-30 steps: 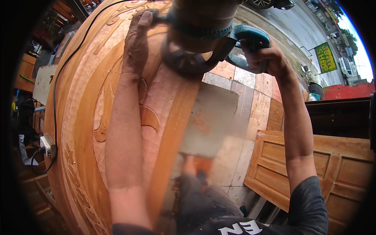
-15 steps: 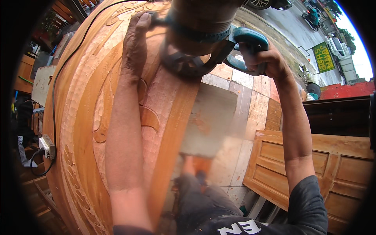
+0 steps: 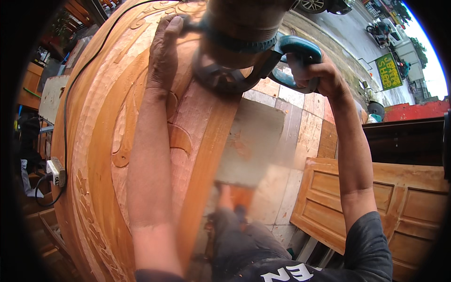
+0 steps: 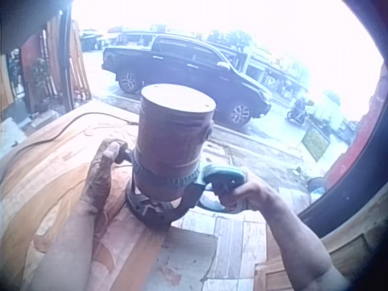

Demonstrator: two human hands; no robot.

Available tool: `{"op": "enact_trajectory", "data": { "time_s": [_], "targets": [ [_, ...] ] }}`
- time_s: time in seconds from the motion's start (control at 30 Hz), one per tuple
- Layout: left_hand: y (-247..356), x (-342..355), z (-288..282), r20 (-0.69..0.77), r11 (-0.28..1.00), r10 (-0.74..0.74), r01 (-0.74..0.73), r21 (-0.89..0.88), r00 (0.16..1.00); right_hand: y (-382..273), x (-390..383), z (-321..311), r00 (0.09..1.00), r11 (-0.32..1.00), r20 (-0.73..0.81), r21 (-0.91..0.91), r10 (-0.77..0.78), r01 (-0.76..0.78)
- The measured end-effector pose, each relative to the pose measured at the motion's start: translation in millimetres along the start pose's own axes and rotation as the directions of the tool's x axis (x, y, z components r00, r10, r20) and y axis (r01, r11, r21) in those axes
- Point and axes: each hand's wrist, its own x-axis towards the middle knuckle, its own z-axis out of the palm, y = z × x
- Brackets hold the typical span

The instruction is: The person uses a handheld router to carve decorative patterns on a wooden board, moving the tool along pre-carved grooves.

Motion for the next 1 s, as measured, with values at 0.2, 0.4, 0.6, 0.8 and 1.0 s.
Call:
{"op": "enact_trajectory", "data": {
  "time_s": [0.2, 0.4, 0.6, 0.8, 1.0],
  "targets": [
    [-1, 0, -2, 0.018, 1.0, 0.022, -0.022, 0.009, 1.0, 2, -2, 2, 1.0, 1.0, -0.025, -0.003, 0.005, -0.005],
    [2, -2, -1, 0.002, 1.0, 0.008, -0.008, 0.019, 1.0, 0, -5, 8, 0.999, 1.0, -0.051, -0.014, -0.009, 0.008],
    [1, -3, -1, -0.012, 0.999, 0.03, -0.03, 0.01, 0.999, 1, -8, 7, 0.999, 1.0, -0.052, -0.023, -0.008, 0.007],
    [2, -4, -3, -0.035, 0.999, 0.021, -0.02, 0.041, 0.999, -2, -10, 16, 0.998, 0.999, -0.06, -0.04, -0.007, 0.005],
    [2, -4, -5, -0.041, 1.0, 0.007, -0.007, 0.018, 0.999, 0, -12, 16, 0.999, 0.999, -0.039, -0.041, -0.011, 0.009]
  ]
}}
